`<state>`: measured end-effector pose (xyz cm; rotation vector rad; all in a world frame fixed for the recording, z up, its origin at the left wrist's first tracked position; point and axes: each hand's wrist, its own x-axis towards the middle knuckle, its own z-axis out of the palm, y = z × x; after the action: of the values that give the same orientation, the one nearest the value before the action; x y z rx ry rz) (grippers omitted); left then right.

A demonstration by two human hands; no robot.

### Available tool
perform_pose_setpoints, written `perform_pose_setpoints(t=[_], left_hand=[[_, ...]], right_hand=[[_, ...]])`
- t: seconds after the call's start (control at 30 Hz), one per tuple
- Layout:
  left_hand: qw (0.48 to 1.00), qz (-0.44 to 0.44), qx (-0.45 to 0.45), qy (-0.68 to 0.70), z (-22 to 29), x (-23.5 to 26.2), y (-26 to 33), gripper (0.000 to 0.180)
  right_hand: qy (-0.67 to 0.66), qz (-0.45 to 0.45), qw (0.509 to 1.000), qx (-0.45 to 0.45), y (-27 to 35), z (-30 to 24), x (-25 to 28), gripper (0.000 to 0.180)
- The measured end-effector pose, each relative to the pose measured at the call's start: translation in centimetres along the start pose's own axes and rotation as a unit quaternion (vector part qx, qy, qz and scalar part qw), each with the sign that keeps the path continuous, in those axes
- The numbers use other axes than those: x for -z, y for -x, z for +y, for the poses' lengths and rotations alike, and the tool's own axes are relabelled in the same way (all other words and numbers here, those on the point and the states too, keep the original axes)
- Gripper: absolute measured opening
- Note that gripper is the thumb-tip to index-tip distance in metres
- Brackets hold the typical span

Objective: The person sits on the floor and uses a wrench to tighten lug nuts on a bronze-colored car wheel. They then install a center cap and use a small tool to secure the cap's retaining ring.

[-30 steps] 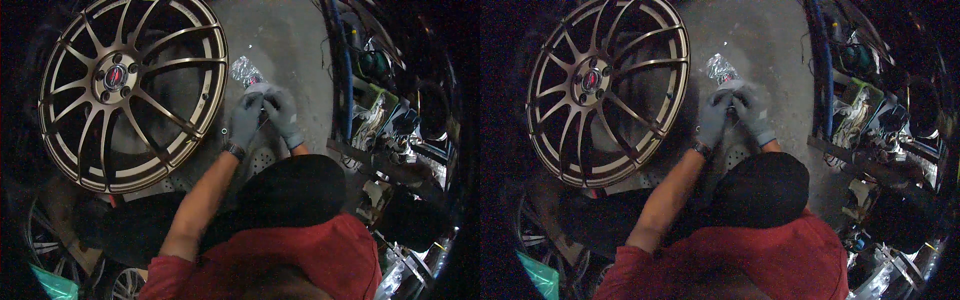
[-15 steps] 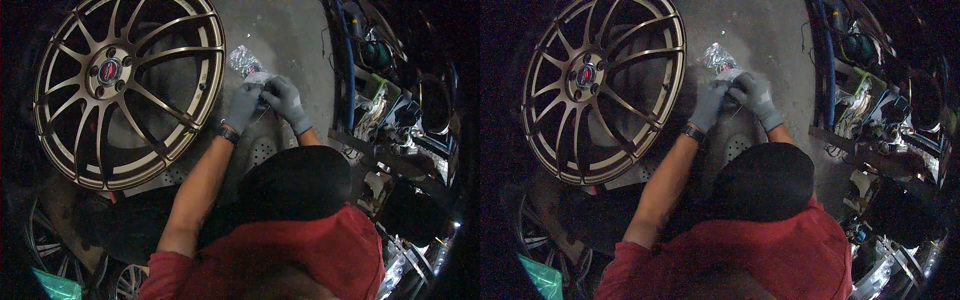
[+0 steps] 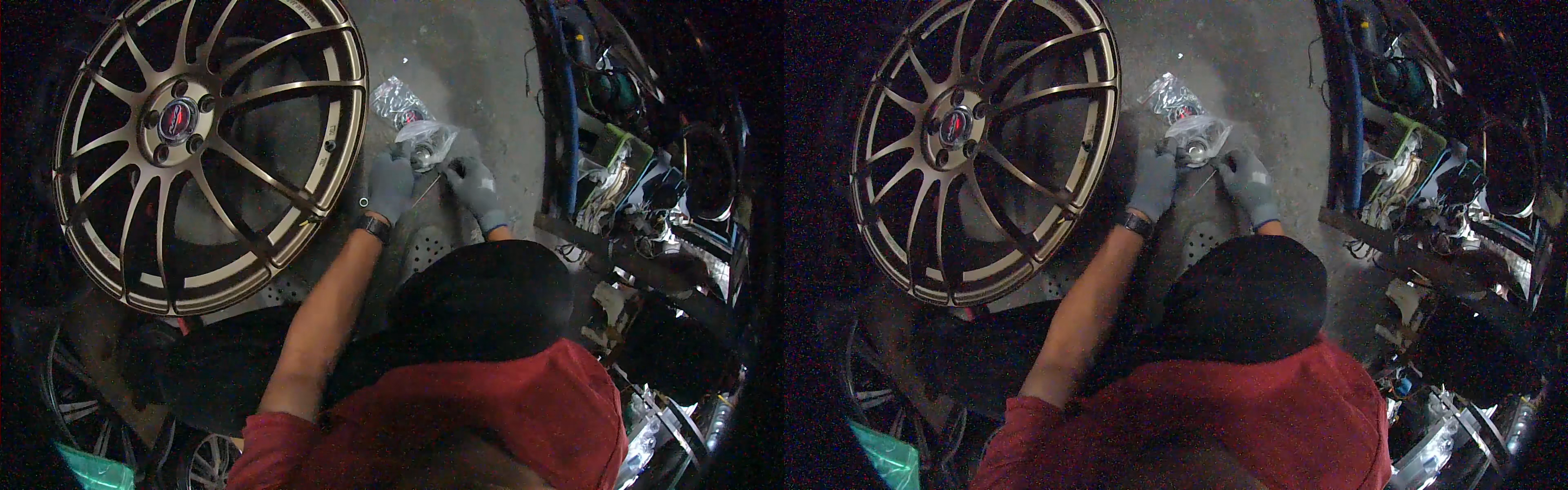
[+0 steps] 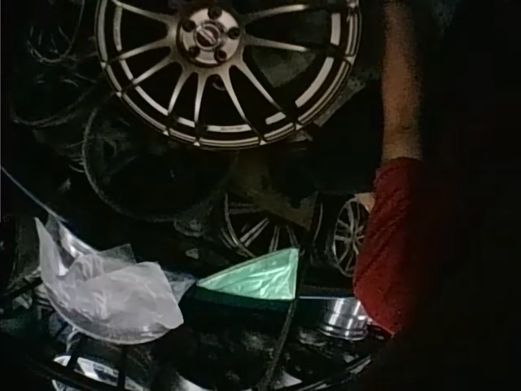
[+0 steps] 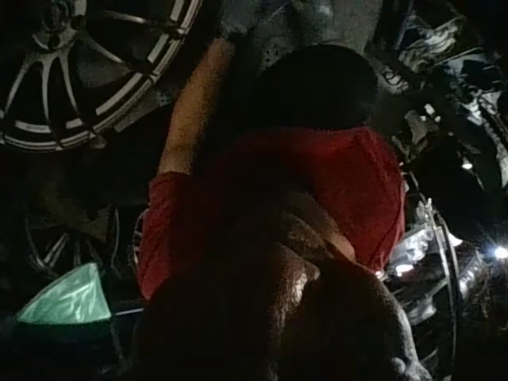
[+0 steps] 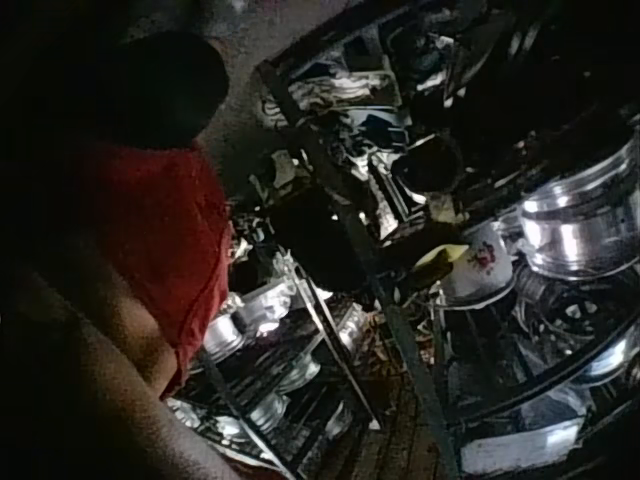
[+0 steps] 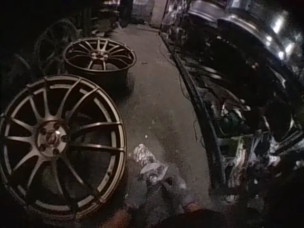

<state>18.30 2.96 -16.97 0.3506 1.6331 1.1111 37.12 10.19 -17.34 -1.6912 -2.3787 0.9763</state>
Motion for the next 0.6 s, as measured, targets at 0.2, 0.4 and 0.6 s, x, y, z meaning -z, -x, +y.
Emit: perform_pose_setpoints(t=[0.2,0.4,0.6], left_hand=[[0.995,0.045,-0.063,-0.055,1.6,1.1,1.3,0.034],[0.975,0.029,-0.149,-0.164,-0.7,0.6,1.5,0.033],[0.939,0.045,-0.211,-0.268,-2.6,-0.6,1.0,0.031]], right_hand=[[0.177,-0.007,0.984,-0.003,-0.7,1.4,-4.0,0.034],[0.234,-0.074,0.968,0.050,-2.1,1.4,-3.6,0.038],[0.090,-0.097,0.988,0.083,-0.5,-1.4,-0.1,0.033]])
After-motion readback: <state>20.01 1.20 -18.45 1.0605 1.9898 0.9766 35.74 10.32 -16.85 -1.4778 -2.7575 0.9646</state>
